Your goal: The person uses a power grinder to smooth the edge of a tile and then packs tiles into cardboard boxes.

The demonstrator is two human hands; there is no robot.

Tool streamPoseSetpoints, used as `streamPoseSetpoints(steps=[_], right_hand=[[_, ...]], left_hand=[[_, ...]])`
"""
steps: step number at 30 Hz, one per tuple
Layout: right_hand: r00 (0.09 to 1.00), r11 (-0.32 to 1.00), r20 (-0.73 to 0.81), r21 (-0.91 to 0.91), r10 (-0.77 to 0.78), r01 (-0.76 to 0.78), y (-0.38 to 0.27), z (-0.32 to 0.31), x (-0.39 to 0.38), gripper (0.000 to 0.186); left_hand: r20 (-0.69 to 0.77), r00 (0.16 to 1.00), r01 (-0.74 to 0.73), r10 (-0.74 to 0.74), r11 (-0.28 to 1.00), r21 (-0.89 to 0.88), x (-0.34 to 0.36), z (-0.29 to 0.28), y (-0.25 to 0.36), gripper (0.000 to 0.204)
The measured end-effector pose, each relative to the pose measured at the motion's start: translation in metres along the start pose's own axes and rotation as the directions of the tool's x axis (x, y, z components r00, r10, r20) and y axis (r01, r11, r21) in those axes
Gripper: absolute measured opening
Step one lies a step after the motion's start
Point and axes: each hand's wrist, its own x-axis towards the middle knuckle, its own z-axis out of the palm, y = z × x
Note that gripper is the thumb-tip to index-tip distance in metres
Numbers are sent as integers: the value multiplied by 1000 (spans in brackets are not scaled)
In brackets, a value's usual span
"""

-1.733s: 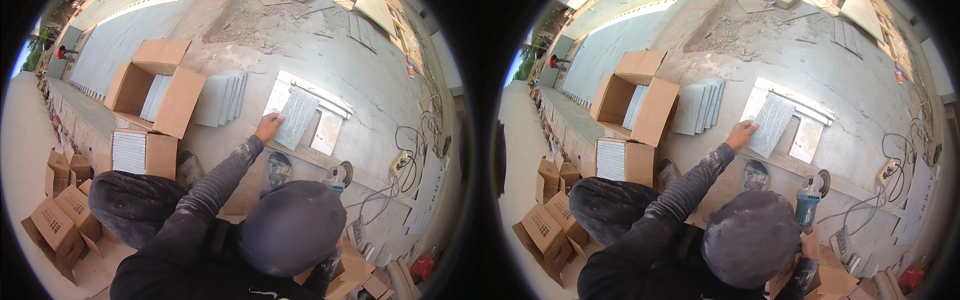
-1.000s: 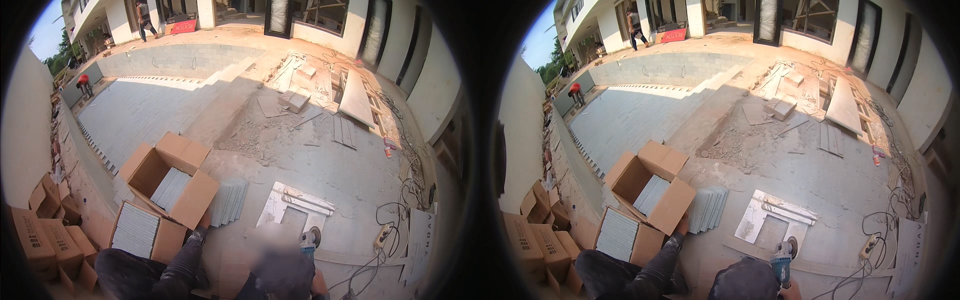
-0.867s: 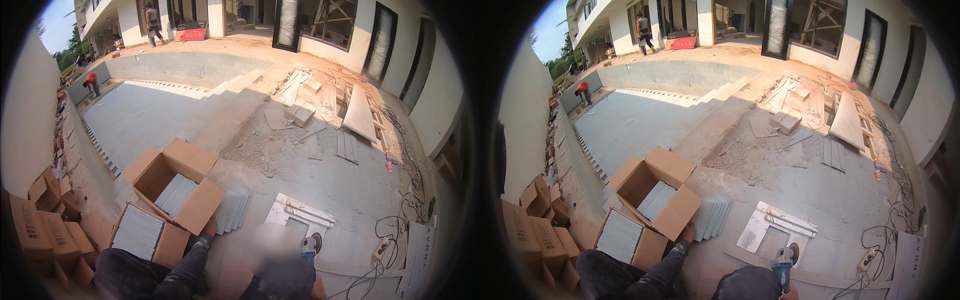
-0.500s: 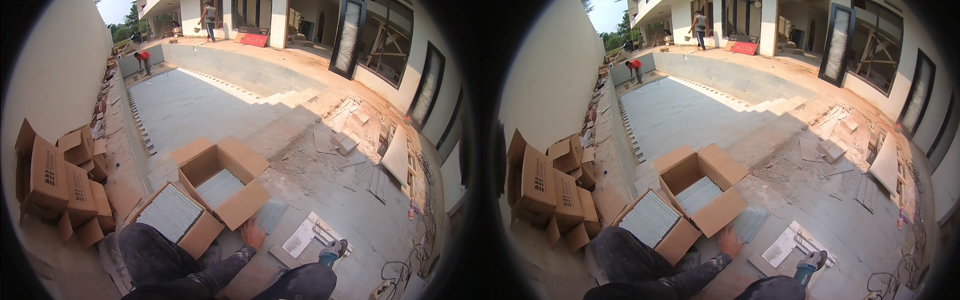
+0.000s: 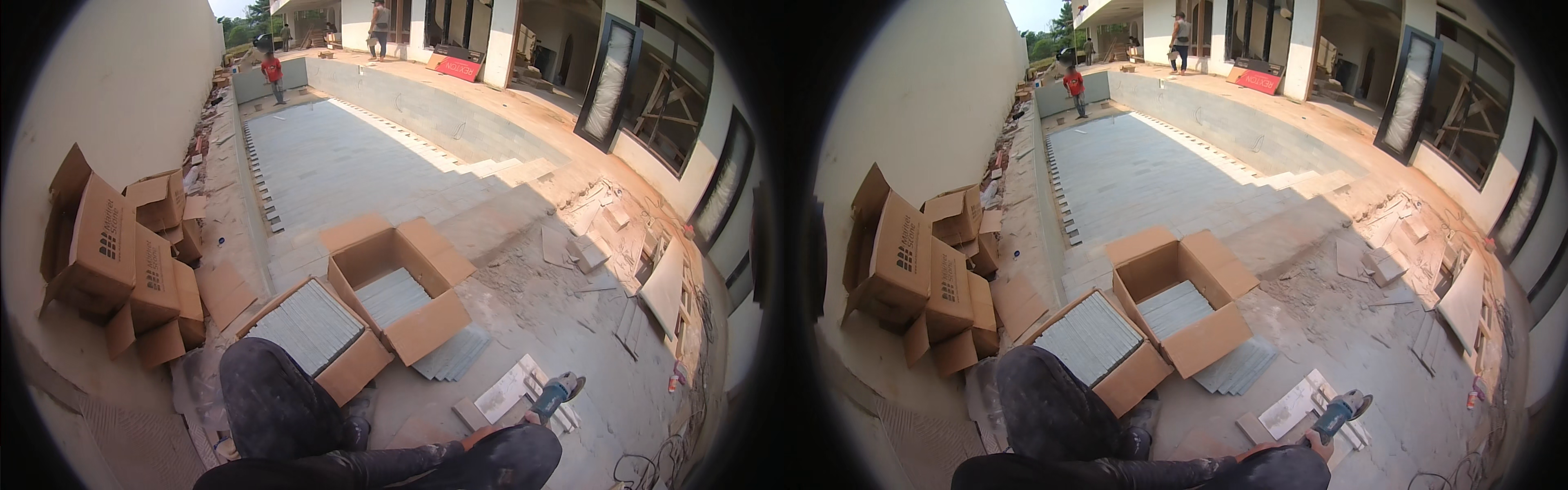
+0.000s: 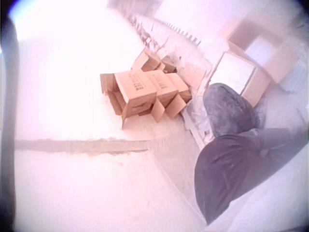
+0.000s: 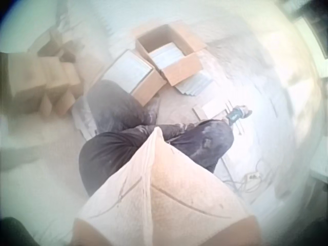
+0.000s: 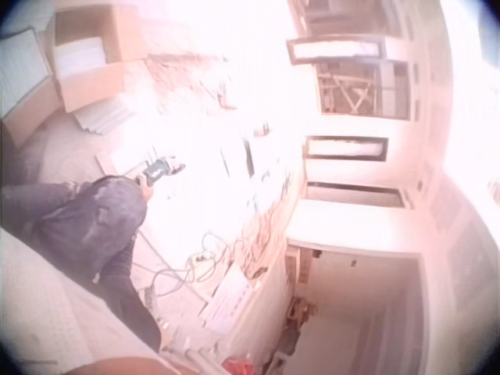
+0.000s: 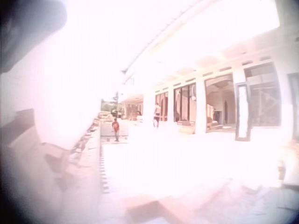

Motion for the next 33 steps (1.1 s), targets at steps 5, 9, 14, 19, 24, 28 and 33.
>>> streamPoseSetpoints(steps=[5,9,14,19,24,28,33], right_hand=[[999,999,-22,28,47,-47,-2,8,-2,32],[998,997,-24,42,66,-65,-1,8,-4,32],[996,995,-19,50,87,-86,-1,7,-10,32],[994,992,-19,63,107,-105,3,5,-13,32],[992,989,-14,88,123,-121,7,2,-20,32],[991,983,8,120,136,-136,-5,3,-28,32],[994,994,-19,-11,107,-108,-25,5,-41,31]], left_hand=[[-40,998,-40,39,999,-21,6,4,14,38],[-30,1000,8,-7,999,43,7,8,7,38],[-77,995,-58,58,998,1,7,15,-1,43],[-44,999,-11,11,1000,-5,3,17,-3,43],[-26,999,24,-24,1000,-6,0,16,2,43],[-6,999,47,-47,999,-5,-1,14,4,43],[86,971,217,-223,974,69,-26,2,10,43]])
